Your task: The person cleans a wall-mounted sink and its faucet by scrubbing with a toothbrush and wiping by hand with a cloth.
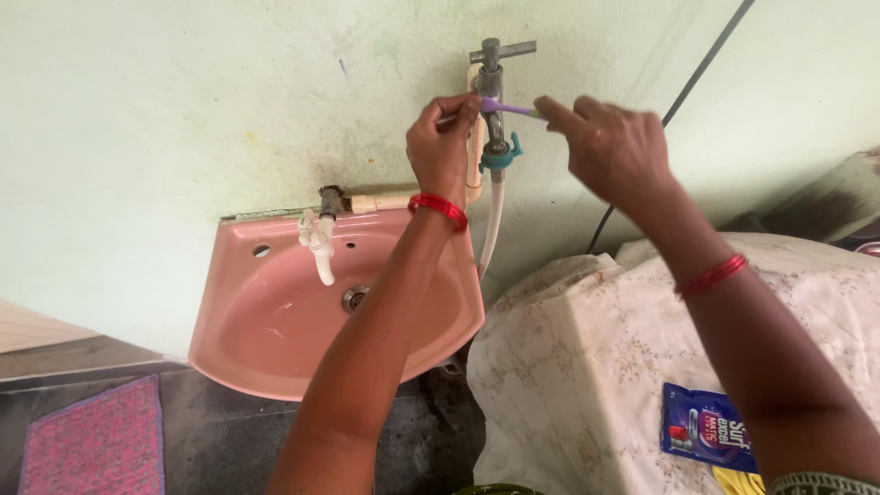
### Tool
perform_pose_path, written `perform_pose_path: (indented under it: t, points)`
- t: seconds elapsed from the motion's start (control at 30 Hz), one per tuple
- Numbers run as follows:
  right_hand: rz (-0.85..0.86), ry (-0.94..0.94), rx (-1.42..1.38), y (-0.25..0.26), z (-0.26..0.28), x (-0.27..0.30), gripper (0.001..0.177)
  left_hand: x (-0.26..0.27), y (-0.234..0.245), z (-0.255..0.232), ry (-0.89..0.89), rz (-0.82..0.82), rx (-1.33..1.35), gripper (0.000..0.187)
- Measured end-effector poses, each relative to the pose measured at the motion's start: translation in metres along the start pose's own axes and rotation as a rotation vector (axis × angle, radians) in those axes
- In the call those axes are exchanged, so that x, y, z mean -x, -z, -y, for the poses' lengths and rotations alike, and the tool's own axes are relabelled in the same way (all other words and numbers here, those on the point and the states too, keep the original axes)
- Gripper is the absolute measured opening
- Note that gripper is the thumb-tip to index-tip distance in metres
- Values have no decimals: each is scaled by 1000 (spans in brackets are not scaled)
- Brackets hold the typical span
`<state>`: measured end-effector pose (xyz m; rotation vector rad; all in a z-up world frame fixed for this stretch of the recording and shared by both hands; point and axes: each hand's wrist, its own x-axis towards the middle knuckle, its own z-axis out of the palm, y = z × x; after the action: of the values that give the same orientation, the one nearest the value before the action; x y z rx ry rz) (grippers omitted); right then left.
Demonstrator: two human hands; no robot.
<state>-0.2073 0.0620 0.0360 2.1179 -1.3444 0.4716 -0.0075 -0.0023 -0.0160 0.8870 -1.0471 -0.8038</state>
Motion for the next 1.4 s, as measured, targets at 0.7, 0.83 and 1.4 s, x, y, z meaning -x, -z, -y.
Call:
perform_pose_path:
  t: [0.7,0.83,1.4]
  points:
    - [49,-287,-288,2,61,32,24,29,-3,4,132,33,32,19]
    - [370,-539,-395,21,103,52,32,100,12,21,239,113,-12,31]
    - [-99,-574,-584,-19,127,-9,53,4,34,-4,-226,263,-638,21]
